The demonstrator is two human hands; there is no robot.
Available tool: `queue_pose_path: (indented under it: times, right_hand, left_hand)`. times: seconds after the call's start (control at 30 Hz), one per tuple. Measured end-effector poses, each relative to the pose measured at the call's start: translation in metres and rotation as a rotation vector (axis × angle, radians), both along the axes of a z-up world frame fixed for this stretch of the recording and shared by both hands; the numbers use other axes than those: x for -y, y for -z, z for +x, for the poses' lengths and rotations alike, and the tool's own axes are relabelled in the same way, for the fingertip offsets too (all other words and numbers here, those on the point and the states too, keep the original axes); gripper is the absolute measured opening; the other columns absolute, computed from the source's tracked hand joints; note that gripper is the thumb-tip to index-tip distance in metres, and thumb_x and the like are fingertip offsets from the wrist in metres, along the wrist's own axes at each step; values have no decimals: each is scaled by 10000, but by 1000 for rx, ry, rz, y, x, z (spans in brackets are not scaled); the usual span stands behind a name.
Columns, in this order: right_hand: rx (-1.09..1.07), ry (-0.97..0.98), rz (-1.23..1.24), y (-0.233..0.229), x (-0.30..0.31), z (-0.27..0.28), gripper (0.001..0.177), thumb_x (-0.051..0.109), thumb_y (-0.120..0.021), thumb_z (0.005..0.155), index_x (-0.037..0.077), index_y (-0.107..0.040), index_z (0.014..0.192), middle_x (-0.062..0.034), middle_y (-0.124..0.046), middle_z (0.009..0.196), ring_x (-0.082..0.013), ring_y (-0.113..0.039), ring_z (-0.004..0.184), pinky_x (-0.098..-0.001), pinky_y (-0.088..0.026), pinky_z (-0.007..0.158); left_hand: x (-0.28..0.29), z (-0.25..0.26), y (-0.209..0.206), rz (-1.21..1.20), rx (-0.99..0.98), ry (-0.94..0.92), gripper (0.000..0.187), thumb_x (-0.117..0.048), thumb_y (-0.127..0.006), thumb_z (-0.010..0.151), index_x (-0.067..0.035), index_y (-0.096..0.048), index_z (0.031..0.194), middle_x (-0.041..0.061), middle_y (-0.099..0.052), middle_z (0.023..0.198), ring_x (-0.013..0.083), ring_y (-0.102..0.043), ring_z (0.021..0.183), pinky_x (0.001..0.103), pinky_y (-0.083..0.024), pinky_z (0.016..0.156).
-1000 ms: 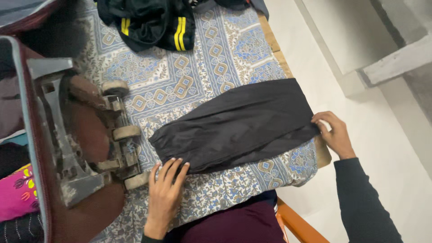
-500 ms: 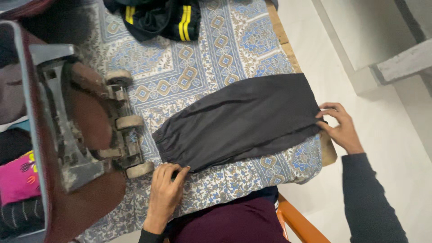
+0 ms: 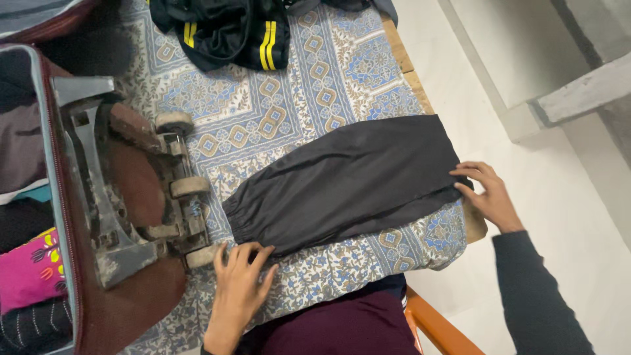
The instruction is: The person folds a colorful patterned cloth on a patterned surface next to an open suitcase, then places it inside. They then pick up a pair of black pants, fold them neatly, and place them into the suitcase.
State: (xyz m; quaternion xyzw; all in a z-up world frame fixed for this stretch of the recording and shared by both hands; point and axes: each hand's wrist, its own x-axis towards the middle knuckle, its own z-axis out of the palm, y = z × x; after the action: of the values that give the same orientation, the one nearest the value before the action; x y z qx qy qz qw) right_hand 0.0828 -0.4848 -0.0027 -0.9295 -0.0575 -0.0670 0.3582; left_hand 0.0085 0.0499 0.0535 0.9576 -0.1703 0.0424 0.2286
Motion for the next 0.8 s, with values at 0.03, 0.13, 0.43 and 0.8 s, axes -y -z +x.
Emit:
queue_pose_path:
  times: [0.03, 0.13, 0.43, 0.8]
  right_hand:
    - [20, 8, -69, 5, -5, 3, 279, 1, -747, 829, 66, -736, 1100, -106, -670, 1207, -267, -622, 1207, -386, -485, 1057]
    - [2, -19, -73, 7, 0, 11, 259, -34, -717, 812, 61, -731, 1053, -102, -671, 1167, -275, -634, 1198, -387, -486, 1058]
    - [-169, 64, -31, -18, 21, -11, 196, -28, -706, 828, 66, -747, 995, -55, -668, 1063, -216, -663, 1083, -358, -528, 951]
    - [59, 123, 222, -2, 7, 2, 348, 87, -663, 916, 69, -627, 1261, -131, -486, 1407, -273, -550, 1318, -415, -498, 1077]
  left_hand:
    - [3, -2, -3, 16, -17, -9, 359, -218, -738, 794, -88, -713, 1127, 100, -646, 1046, 286, -592, 1047, 592, -330, 1065]
    - [10, -2, -8, 73, -50, -28, 343, -195, -712, 830, -87, -708, 1155, 98, -641, 1054, 278, -591, 1064, 583, -317, 1093]
    - [7, 2, 1, 68, -27, -39, 239, -135, -691, 850, -128, -739, 1084, 48, -672, 1024, 246, -627, 1040, 534, -358, 1050]
    - [23, 32, -18, -199, -36, -178, 223, -248, -702, 902, -129, -721, 1090, 33, -699, 1138, 265, -634, 1128, 459, -396, 1070]
